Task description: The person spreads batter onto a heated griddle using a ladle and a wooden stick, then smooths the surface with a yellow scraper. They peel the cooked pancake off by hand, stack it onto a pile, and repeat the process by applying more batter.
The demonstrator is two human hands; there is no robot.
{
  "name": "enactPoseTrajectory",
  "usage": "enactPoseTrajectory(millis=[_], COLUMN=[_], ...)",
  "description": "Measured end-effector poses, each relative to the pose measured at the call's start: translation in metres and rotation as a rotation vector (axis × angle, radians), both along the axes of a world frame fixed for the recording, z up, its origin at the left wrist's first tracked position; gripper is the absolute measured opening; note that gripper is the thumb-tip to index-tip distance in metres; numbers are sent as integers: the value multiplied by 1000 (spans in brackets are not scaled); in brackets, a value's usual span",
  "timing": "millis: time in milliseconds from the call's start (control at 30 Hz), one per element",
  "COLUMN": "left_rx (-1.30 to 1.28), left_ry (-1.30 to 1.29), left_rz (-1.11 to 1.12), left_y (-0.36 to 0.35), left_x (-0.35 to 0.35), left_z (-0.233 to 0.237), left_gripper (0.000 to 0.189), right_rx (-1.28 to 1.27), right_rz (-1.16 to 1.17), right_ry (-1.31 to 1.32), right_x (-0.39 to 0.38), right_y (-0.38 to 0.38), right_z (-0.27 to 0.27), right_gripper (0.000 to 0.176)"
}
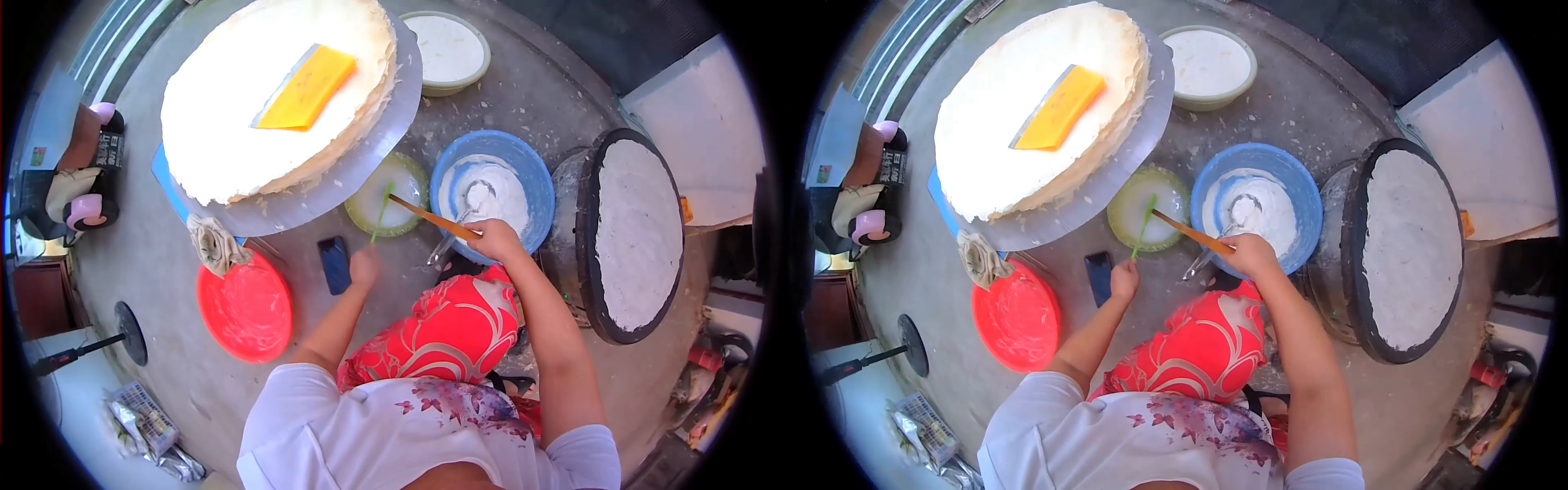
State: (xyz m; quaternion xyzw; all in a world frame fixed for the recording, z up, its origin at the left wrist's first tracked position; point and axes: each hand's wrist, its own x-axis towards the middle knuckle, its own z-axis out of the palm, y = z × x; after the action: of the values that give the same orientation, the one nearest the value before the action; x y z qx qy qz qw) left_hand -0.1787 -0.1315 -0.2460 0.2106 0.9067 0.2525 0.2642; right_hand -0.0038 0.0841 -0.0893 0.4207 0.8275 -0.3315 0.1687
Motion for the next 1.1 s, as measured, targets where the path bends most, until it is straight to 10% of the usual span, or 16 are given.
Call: enactPoseTrajectory(millis=[333, 700, 1100], left_rx=[162, -101, 187], left_ry=[3, 37, 291], left_rz=[-75, 16, -107], left_y=[-15, -5, -40], left_x=[12, -26, 16], left_z=[16, 16, 55], left_gripper=[30, 23, 21], right_rx=[509, 377, 186], right_rz=[365, 211, 14], right_ry=[73, 37, 197], right_x=[-1, 50, 19], right_y=[-15, -9, -13], right_z=[-17, 39, -15], right_gripper=[34, 36, 29])
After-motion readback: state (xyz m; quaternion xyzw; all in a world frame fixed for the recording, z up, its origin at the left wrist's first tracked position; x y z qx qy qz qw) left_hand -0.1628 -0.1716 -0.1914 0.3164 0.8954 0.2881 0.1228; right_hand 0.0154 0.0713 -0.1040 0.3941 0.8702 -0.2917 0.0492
